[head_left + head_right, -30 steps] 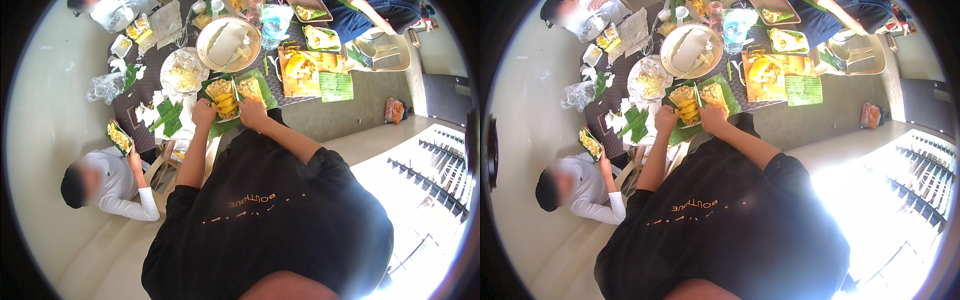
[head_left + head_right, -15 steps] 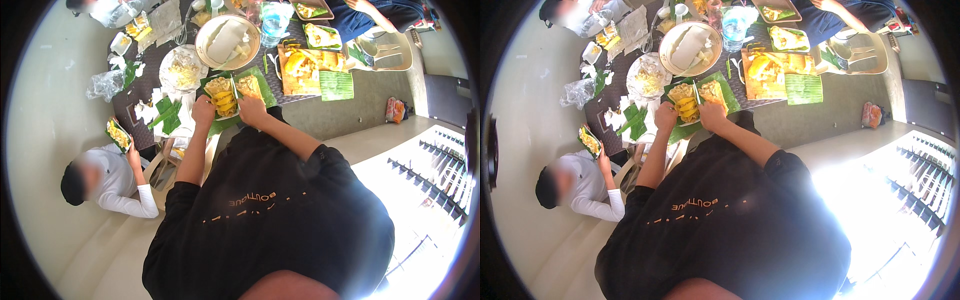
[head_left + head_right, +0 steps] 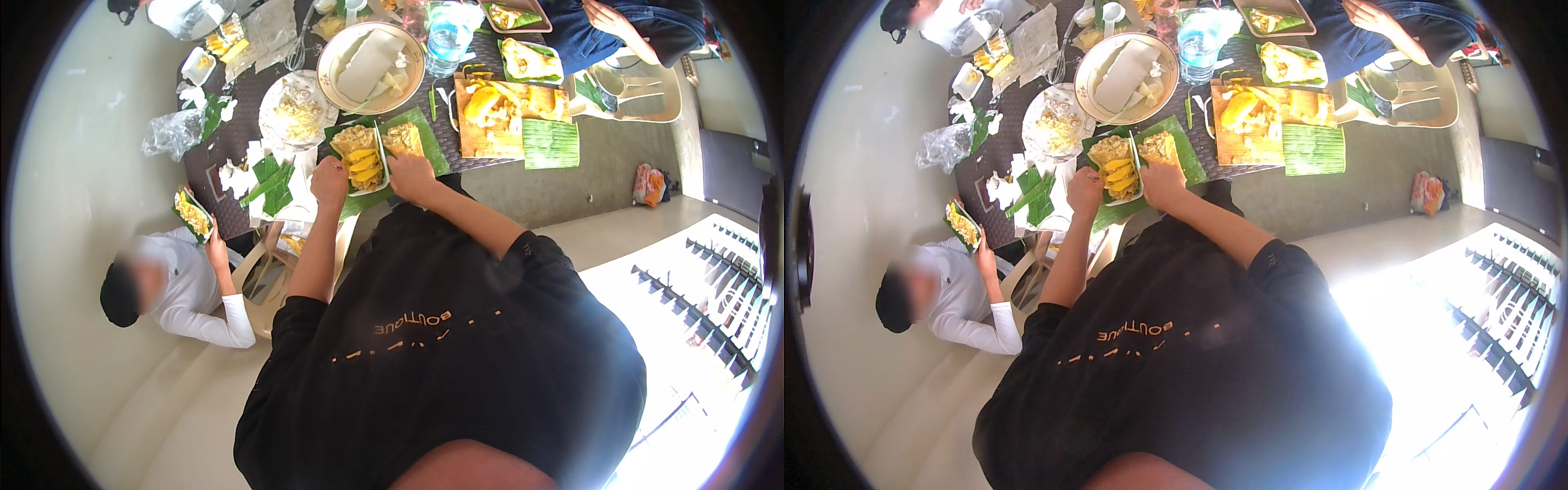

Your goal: The person assembles a dish by placing yellow fruit slices and shredded white topping into small containers lined with banana leaves. They work at a table with other people, arranging the food items one by one.

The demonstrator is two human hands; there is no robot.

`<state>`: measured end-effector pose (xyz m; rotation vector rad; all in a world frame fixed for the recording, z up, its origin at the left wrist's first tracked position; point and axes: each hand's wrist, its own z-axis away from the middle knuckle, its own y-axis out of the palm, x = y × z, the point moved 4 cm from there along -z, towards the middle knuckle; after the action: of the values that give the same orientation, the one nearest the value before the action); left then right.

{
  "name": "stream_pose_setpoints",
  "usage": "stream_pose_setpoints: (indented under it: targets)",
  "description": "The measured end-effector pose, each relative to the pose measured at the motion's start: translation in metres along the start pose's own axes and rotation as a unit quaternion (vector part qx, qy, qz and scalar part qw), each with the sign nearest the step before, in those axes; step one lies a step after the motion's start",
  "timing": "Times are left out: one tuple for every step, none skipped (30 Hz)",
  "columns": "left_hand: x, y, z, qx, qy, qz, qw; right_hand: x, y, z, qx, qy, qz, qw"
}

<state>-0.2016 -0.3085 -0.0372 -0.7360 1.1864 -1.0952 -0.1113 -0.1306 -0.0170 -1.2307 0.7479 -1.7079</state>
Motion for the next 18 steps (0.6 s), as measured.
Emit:
stream_pose_setpoints:
  targets:
    - [-0.002, 0.000, 0.001, -0.010, 0.008, -0.017, 1.000, -0.002, 0.000, -0.001, 0.003, -0.003, -0.005, 1.000]
    - [-0.004, -0.001, 0.002, -0.020, 0.016, -0.033, 0.999, -0.004, 0.001, -0.002, -0.001, -0.009, 0.001, 1.000]
    - [-0.004, -0.002, 0.003, -0.013, 0.007, -0.029, 0.999, -0.006, 0.003, -0.004, -0.006, -0.015, 0.007, 1.000]
    - [-0.010, -0.010, 0.008, -0.006, -0.002, -0.025, 1.000, -0.007, 0.001, -0.005, -0.010, -0.020, 0.013, 1.000]
    - [-0.012, -0.013, 0.011, 0.001, -0.010, -0.020, 1.000, -0.008, -0.001, -0.005, -0.003, -0.021, 0.011, 1.000]
    - [-0.009, -0.012, 0.012, -0.001, -0.012, -0.013, 1.000, -0.009, -0.002, -0.006, 0.004, -0.022, 0.009, 1.000]
    - [-0.003, -0.011, 0.013, -0.005, -0.015, -0.006, 1.000, -0.009, -0.005, -0.006, 0.011, -0.024, 0.007, 1.000]
    - [0.001, -0.010, 0.015, -0.008, -0.018, 0.001, 1.000, -0.011, -0.005, -0.006, 0.010, -0.029, 0.004, 1.000]
    - [0.005, -0.006, 0.018, -0.002, -0.026, 0.007, 1.000, -0.013, -0.004, -0.007, 0.009, -0.033, 0.001, 0.999]
    - [0.006, -0.004, 0.021, 0.003, -0.033, 0.014, 0.999, -0.015, -0.004, -0.007, 0.008, -0.038, -0.002, 0.999]
    - [0.008, -0.002, 0.022, 0.009, -0.041, 0.021, 0.999, -0.017, -0.004, -0.008, 0.010, -0.041, -0.004, 0.999]
    - [0.009, 0.000, 0.022, 0.008, -0.051, 0.016, 0.999, -0.018, -0.004, -0.009, 0.012, -0.044, -0.006, 0.999]
    - [0.008, 0.002, 0.022, 0.007, -0.060, 0.011, 0.998, -0.020, -0.004, -0.010, 0.014, -0.047, -0.008, 0.999]
    - [0.007, 0.004, 0.022, 0.006, -0.069, 0.007, 0.998, -0.022, -0.005, -0.011, 0.020, -0.051, -0.011, 0.998]
    - [0.007, 0.005, 0.023, 0.006, -0.079, 0.012, 0.997, -0.023, -0.006, -0.013, 0.026, -0.054, -0.013, 0.998]
    - [0.005, 0.004, 0.024, 0.005, -0.088, 0.018, 0.996, -0.024, -0.010, -0.015, 0.032, -0.058, -0.015, 0.998]
    - [0.002, 0.003, 0.025, 0.004, -0.098, 0.024, 0.995, -0.025, -0.014, -0.015, 0.030, -0.058, -0.022, 0.998]
    - [-0.001, 0.003, 0.025, 0.000, -0.103, 0.026, 0.994, -0.026, -0.018, -0.014, 0.028, -0.058, -0.028, 0.997]
